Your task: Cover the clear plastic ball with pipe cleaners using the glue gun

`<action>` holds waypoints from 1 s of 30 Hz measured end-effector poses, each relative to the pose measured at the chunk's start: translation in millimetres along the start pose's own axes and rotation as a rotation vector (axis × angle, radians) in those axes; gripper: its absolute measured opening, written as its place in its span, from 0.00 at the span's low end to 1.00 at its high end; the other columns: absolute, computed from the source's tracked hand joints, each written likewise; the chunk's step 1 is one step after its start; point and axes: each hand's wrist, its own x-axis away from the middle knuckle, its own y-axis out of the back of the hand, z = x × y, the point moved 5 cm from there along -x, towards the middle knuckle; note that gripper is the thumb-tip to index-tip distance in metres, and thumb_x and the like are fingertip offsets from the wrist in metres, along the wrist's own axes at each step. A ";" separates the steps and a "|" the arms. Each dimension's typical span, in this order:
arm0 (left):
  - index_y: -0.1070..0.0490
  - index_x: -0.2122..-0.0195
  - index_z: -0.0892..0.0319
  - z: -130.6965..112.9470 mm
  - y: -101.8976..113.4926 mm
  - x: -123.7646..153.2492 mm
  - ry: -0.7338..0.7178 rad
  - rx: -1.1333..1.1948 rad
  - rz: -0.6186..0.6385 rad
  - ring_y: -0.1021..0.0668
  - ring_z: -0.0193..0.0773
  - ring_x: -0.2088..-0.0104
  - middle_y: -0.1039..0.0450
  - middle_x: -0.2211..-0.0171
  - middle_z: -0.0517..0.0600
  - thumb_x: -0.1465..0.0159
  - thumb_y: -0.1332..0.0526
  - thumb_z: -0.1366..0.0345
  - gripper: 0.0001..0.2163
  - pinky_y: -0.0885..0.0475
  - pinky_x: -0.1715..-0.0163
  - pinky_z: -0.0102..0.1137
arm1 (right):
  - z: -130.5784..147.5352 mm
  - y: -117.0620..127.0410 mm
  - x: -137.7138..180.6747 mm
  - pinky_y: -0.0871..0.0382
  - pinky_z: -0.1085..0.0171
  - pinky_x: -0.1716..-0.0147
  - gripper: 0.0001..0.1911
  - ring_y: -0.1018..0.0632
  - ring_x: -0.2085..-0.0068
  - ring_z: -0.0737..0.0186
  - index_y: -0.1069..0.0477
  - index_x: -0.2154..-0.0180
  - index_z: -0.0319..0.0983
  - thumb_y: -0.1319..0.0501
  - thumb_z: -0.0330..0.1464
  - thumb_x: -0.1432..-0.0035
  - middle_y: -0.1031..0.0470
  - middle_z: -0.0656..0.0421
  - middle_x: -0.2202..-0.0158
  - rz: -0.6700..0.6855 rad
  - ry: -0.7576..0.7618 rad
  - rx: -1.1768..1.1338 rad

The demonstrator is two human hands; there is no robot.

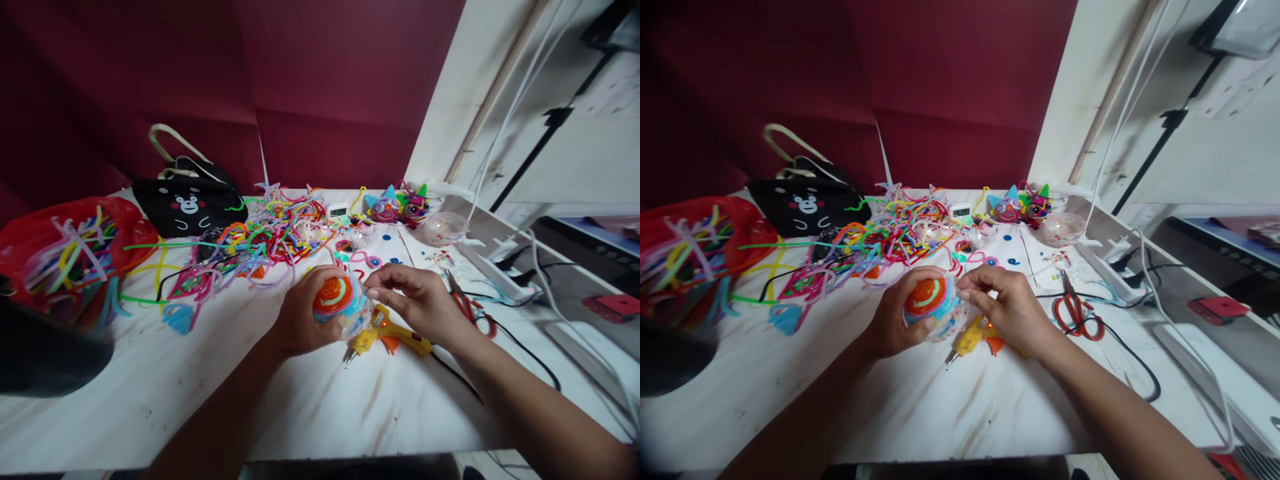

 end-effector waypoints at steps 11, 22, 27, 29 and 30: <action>0.34 0.48 0.56 -1.6 -3.0 0.3 -0.044 0.009 0.026 0.23 0.50 0.48 0.27 0.49 0.57 0.51 0.37 0.69 0.27 0.28 0.46 0.42 | 6.0 -1.1 0.6 0.32 0.66 0.69 0.02 0.25 0.69 0.65 0.24 0.66 0.40 0.35 0.31 0.39 0.22 0.60 0.70 0.001 0.108 0.090; 0.35 0.46 0.55 -0.6 -10.6 1.8 -0.085 0.056 0.156 0.24 0.51 0.47 0.28 0.48 0.57 0.50 0.38 0.68 0.28 0.28 0.46 0.43 | -9.3 -0.6 -0.5 0.35 0.66 0.73 0.09 0.29 0.73 0.66 0.24 0.69 0.37 0.33 0.38 0.44 0.26 0.60 0.74 0.191 -0.140 -0.038; 0.34 0.45 0.56 1.1 -15.7 3.8 -0.072 0.116 0.224 0.24 0.53 0.46 0.28 0.47 0.58 0.49 0.36 0.66 0.27 0.29 0.45 0.45 | -19.7 3.6 -1.5 0.35 0.66 0.72 0.16 0.30 0.71 0.67 0.27 0.69 0.37 0.25 0.37 0.56 0.28 0.62 0.72 0.233 -0.264 -0.125; 0.34 0.45 0.56 2.2 -17.6 4.8 -0.057 0.139 0.243 0.25 0.54 0.46 0.29 0.46 0.59 0.48 0.36 0.64 0.27 0.30 0.44 0.46 | -26.4 6.9 -0.5 0.33 0.67 0.70 0.22 0.28 0.68 0.66 0.28 0.67 0.38 0.22 0.33 0.64 0.27 0.62 0.68 0.176 -0.319 -0.185; 0.34 0.45 0.56 2.6 -18.4 5.1 -0.052 0.145 0.252 0.25 0.54 0.46 0.29 0.46 0.59 0.48 0.35 0.63 0.27 0.30 0.44 0.46 | -31.5 7.1 1.3 0.31 0.67 0.69 0.26 0.26 0.66 0.65 0.29 0.65 0.39 0.21 0.31 0.68 0.27 0.61 0.65 0.153 -0.378 -0.257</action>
